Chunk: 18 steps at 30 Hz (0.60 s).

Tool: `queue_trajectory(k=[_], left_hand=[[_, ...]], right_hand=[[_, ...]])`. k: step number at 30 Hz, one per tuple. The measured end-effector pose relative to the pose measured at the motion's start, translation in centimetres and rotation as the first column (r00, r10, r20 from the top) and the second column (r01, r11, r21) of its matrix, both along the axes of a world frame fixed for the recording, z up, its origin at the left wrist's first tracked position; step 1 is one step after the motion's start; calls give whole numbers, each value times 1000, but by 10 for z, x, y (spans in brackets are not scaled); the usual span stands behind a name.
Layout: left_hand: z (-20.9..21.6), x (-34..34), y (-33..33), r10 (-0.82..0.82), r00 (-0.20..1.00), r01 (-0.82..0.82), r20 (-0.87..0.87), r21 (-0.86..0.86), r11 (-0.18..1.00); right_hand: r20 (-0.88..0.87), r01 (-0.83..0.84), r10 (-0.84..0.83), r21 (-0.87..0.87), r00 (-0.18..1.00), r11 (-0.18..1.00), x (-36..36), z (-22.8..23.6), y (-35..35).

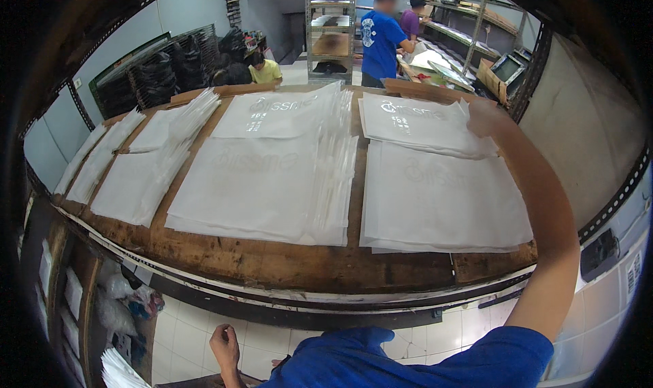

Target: The person repeatedly picks up white sheets of paper from a large stack on a table and places them onto a nearby metal shelving unit. The person continues this repetitive stacking process throughout the clip.

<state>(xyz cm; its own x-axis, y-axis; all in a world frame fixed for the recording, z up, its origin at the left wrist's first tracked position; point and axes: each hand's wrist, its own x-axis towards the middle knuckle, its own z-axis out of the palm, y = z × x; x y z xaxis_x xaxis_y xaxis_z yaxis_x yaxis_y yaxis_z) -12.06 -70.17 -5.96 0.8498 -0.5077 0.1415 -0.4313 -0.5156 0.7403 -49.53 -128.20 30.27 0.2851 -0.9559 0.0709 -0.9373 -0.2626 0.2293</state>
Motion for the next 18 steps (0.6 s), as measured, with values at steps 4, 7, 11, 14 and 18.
queue_trajectory(k=[4,7,11,14,18], left_hand=[[2,1,3,-8,1000,8,9,21,1000],[7,0,5,10,1000,-11,8,27,1000],[-2,1,10,16,999,-15,-30,34,999],[-10,1,16,18,999,-17,-30,54,998],[-15,-1,19,23,1000,-22,-5,9,1000]], right_hand=[[-100,15,-13,26,995,1000,20,1,14],[-86,13,-9,40,996,999,31,3,24],[-13,-23,24,62,1000,998,15,-4,0],[20,12,-14,78,1000,997,15,-4,-2],[-14,61,-59,108,998,992,24,-1,9]])
